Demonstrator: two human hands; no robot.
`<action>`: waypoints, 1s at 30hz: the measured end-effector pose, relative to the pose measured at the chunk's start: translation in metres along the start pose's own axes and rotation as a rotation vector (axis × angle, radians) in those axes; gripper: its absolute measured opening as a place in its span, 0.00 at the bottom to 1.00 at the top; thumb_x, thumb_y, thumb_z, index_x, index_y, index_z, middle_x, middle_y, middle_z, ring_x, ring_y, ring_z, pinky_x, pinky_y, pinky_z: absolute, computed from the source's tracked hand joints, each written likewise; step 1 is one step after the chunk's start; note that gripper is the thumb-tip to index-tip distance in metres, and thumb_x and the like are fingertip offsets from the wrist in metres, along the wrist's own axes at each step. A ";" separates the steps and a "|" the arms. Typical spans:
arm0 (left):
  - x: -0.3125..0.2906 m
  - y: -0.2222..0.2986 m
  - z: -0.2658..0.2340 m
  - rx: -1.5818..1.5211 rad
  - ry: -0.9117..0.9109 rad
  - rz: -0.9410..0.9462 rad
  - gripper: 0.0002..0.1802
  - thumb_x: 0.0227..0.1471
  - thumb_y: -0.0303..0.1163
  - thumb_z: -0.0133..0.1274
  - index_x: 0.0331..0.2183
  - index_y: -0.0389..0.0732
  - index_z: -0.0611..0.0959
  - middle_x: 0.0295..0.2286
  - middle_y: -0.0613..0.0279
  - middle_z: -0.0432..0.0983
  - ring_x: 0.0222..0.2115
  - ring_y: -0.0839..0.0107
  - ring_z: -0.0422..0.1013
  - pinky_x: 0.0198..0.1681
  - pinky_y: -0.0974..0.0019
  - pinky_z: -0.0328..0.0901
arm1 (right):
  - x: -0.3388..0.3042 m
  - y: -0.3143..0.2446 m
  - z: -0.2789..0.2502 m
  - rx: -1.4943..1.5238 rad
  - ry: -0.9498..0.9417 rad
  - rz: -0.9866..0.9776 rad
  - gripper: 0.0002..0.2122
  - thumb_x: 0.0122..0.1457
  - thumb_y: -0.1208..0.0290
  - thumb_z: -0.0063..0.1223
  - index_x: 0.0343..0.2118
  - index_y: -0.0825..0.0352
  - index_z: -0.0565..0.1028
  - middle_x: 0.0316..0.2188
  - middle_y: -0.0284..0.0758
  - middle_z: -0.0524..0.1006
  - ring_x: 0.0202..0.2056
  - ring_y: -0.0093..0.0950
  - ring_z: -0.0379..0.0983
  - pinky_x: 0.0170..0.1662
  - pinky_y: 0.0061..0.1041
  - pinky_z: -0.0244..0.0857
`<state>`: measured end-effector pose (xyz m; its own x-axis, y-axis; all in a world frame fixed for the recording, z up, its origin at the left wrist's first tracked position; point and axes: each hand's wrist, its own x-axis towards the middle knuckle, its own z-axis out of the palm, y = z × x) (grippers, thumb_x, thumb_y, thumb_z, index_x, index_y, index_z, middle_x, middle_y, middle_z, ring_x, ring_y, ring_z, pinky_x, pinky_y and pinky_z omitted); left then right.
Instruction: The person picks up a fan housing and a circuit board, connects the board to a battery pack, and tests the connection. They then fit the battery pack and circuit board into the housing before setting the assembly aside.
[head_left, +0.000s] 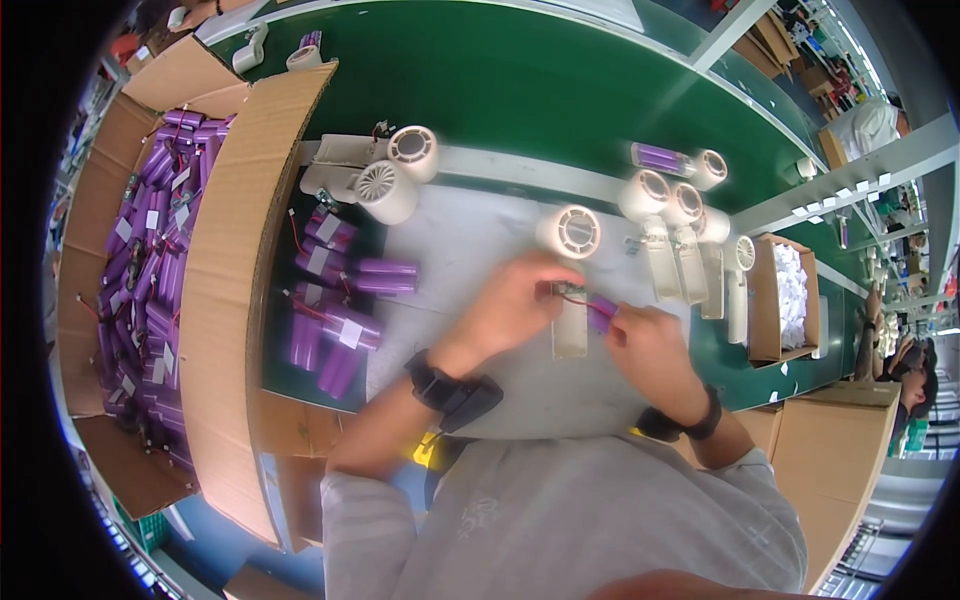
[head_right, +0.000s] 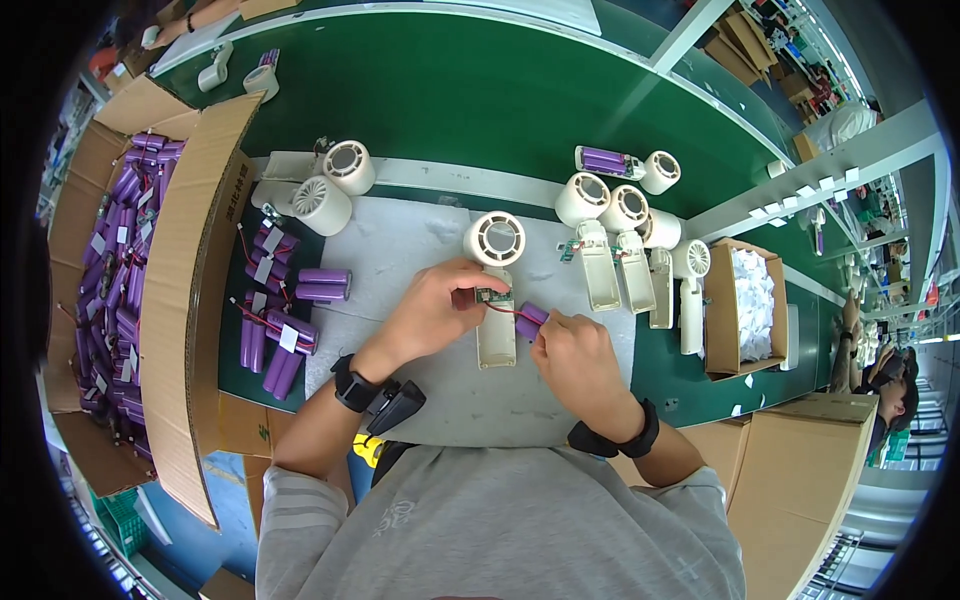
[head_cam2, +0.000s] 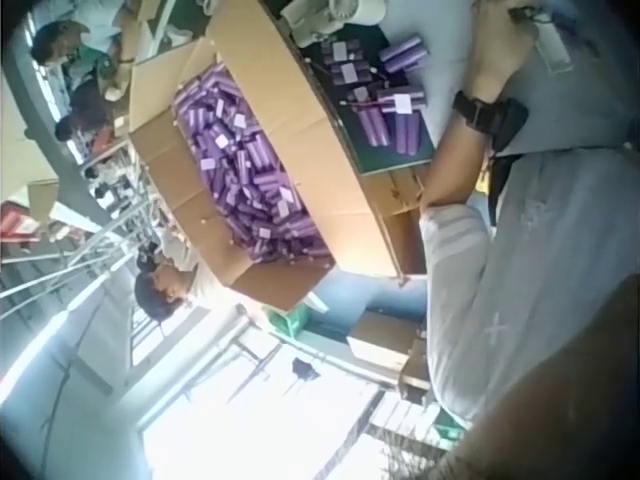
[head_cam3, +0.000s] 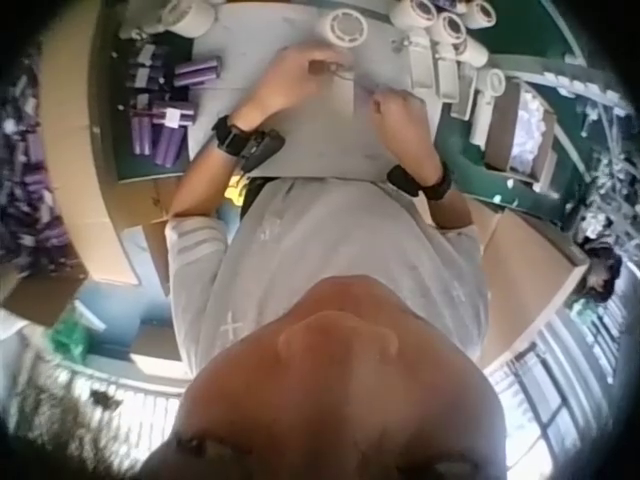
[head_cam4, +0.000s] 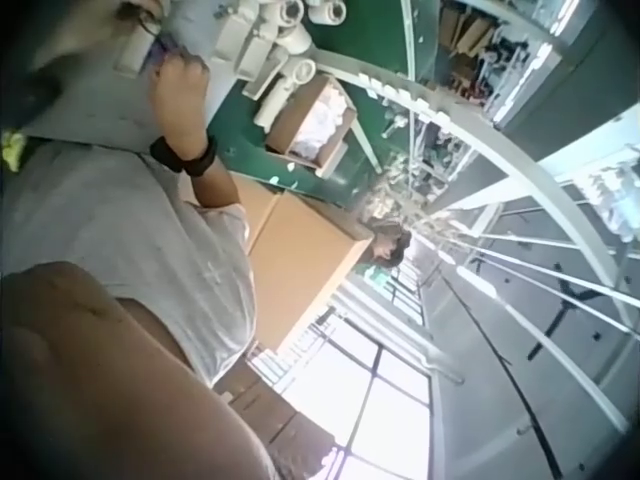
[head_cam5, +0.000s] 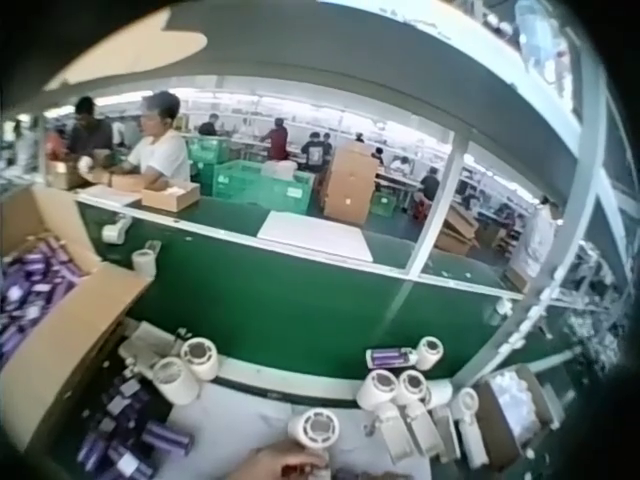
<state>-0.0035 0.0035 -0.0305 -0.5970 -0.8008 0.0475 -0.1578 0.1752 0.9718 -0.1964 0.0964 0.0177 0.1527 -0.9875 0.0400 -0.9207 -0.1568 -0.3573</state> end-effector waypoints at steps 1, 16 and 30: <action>0.000 0.000 0.001 -0.007 -0.001 0.002 0.19 0.42 0.16 0.53 0.39 0.42 0.85 0.32 0.62 0.77 0.28 0.73 0.72 0.34 0.70 0.68 | 0.000 0.001 0.001 0.006 0.004 0.006 0.04 0.46 0.80 0.56 0.23 0.70 0.71 0.22 0.44 0.74 0.27 0.44 0.72 0.31 0.39 0.67; -0.001 -0.001 -0.007 -0.042 -0.010 -0.007 0.20 0.44 0.15 0.52 0.40 0.42 0.84 0.35 0.65 0.77 0.29 0.78 0.70 0.34 0.74 0.66 | 0.002 0.005 -0.005 0.301 -0.010 0.099 0.04 0.49 0.79 0.58 0.26 0.72 0.74 0.22 0.44 0.74 0.28 0.45 0.73 0.32 0.36 0.67; -0.001 0.005 -0.012 -0.062 -0.035 -0.059 0.19 0.45 0.16 0.53 0.41 0.42 0.84 0.37 0.67 0.76 0.29 0.81 0.69 0.34 0.76 0.65 | 0.004 0.013 -0.003 0.272 -0.025 0.024 0.04 0.54 0.80 0.50 0.31 0.72 0.68 0.33 0.48 0.69 0.33 0.50 0.69 0.35 0.41 0.64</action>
<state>0.0060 -0.0014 -0.0230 -0.6157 -0.7878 -0.0175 -0.1450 0.0915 0.9852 -0.2092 0.0898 0.0161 0.1435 -0.9896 0.0069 -0.7946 -0.1194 -0.5953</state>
